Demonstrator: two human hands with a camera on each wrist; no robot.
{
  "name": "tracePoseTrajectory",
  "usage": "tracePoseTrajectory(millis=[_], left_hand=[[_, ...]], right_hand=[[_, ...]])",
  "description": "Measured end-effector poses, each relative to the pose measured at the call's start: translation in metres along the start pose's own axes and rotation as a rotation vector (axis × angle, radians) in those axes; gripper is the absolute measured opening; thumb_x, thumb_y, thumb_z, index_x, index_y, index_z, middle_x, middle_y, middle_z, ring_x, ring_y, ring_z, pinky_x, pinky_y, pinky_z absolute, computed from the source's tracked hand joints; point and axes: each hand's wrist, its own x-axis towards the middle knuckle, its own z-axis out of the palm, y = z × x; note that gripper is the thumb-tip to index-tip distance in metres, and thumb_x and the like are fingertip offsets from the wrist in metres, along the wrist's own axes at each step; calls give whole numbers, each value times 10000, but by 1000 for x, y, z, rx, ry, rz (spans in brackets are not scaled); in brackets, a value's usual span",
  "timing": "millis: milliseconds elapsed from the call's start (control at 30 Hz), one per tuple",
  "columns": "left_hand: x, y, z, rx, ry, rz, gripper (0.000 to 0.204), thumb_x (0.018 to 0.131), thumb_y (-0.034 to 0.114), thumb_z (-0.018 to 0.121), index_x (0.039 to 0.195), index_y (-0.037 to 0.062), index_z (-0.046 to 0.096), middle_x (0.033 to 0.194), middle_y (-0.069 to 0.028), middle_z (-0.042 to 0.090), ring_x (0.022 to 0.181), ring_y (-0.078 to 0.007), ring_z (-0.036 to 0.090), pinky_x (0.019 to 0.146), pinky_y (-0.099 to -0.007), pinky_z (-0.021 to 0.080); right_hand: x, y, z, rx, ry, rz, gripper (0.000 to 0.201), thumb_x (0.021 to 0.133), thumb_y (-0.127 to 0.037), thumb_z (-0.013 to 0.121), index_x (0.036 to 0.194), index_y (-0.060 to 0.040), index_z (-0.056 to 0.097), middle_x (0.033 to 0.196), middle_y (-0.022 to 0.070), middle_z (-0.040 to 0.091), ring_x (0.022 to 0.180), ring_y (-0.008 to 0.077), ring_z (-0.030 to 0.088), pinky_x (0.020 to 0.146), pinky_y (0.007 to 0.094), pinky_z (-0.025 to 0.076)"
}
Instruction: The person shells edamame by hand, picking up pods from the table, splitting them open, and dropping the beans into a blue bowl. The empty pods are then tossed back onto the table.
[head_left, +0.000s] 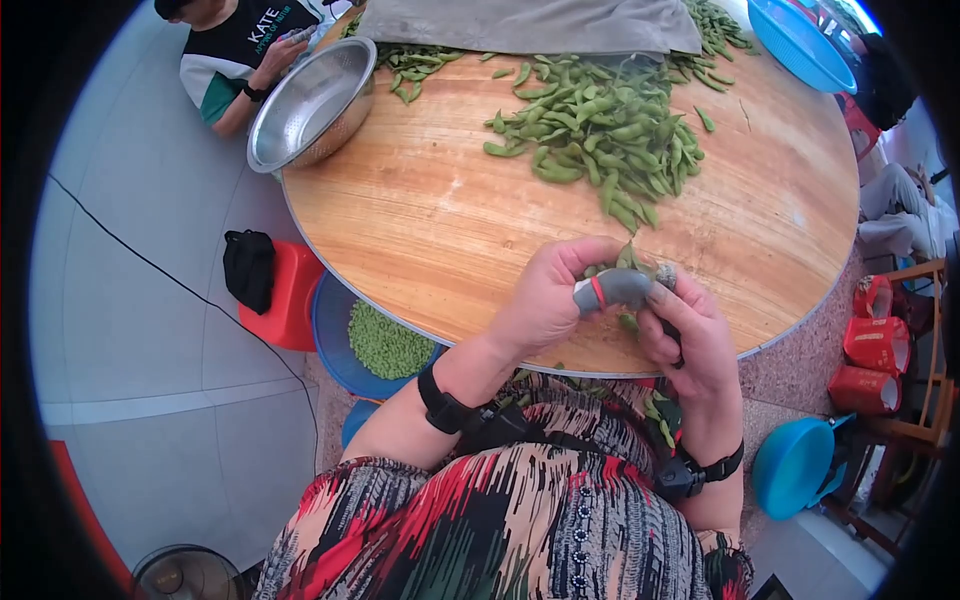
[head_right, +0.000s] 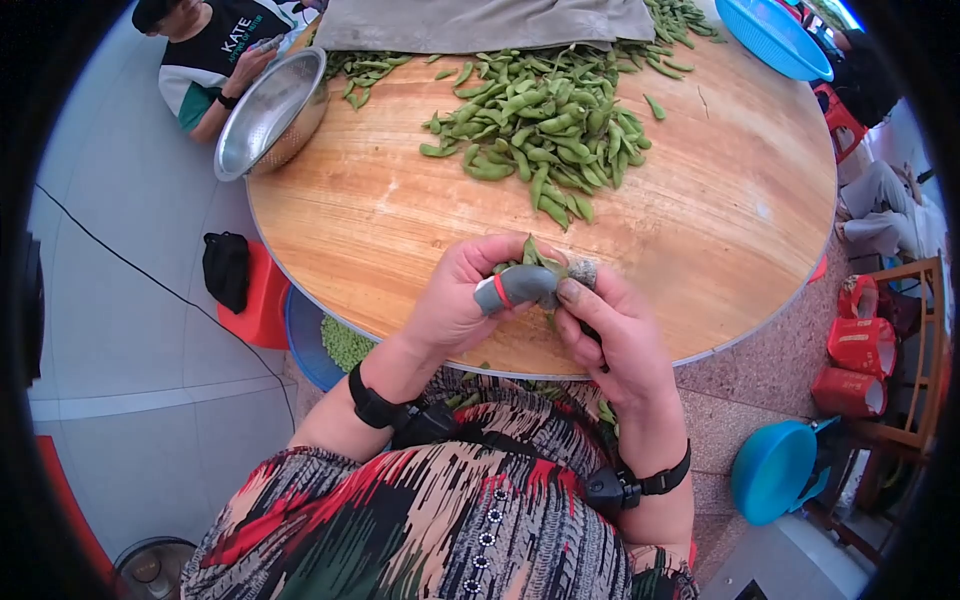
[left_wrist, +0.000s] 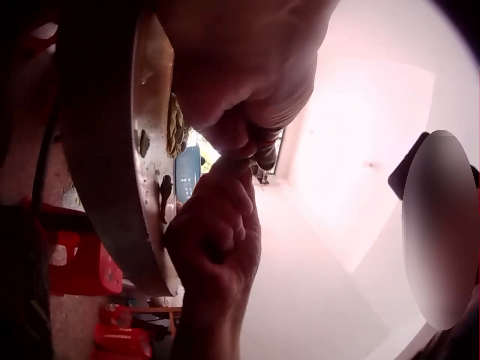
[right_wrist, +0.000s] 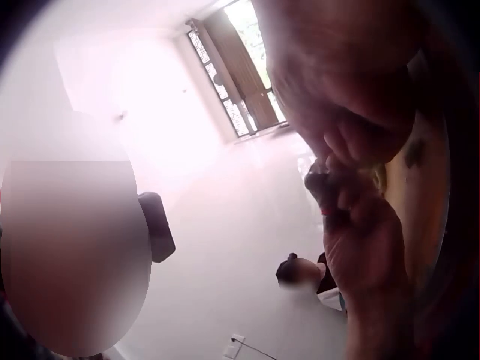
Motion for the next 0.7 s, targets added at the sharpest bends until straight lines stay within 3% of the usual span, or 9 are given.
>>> tracePoseTrajectory(millis=[167,267,367,433,500,567,600,667,700], left_hand=[[-1,4,13,226,88,4,426,796,97,660,1198,27,536,836,25,586,675,-40,489,618,-181,398],[-1,-1,15,512,93,204,430,764,88,679,1171,26,555,765,24,568,634,-65,479,606,-188,383],[-2,1,11,819,109,356,494,736,68,687,1201,26,526,720,-11,543,629,-96,497,599,-210,401],[0,7,5,1087,-137,550,518,720,50,680,1204,21,499,717,-52,541,632,-131,519,582,-247,419],[0,6,-3,1000,-173,605,476,726,44,675,1171,26,506,736,-50,551,642,-121,525,569,-241,421],[0,5,-5,908,-212,662,435,733,38,669,1139,31,514,755,-48,562,651,-111,531,557,-236,422],[-5,6,-3,722,-90,466,332,762,37,642,1073,40,524,774,-38,566,644,-99,522,538,-212,402],[-5,8,-6,534,32,272,230,791,35,615,1007,48,535,793,-28,569,636,-86,512,518,-189,382],[1,10,-11,231,142,203,165,823,45,578,980,59,529,803,-20,564,621,-76,493,502,-171,356]], right_hand=[[1,-22,0,-686,385,-263,186,867,-186,544,965,-31,578,589,-46,460,488,37,379,444,212,304],[8,-9,-5,-888,194,-335,201,845,-190,564,938,-14,589,587,-39,468,500,51,399,454,239,327],[3,-11,4,-677,245,-245,170,823,-170,589,881,-11,581,571,-31,472,479,37,383,441,218,321],[3,-9,4,-525,243,-140,148,822,-154,587,871,-15,568,555,-32,461,454,32,375,416,205,313],[5,2,-1,266,-14,38,94,828,-124,570,862,-44,536,529,-43,426,393,22,346,347,170,264],[9,12,1,344,-4,14,79,836,-116,554,867,-51,523,520,-48,403,372,20,326,322,163,240],[10,15,2,424,5,-4,64,845,-108,539,873,-58,511,510,-54,380,350,19,306,297,156,215],[7,-5,-5,309,-38,-44,91,860,-127,531,882,-39,540,537,-33,454,382,26,366,339,171,273],[4,-21,-10,-255,-244,-59,125,861,-143,536,895,-25,557,569,-20,496,429,57,430,381,206,331]])
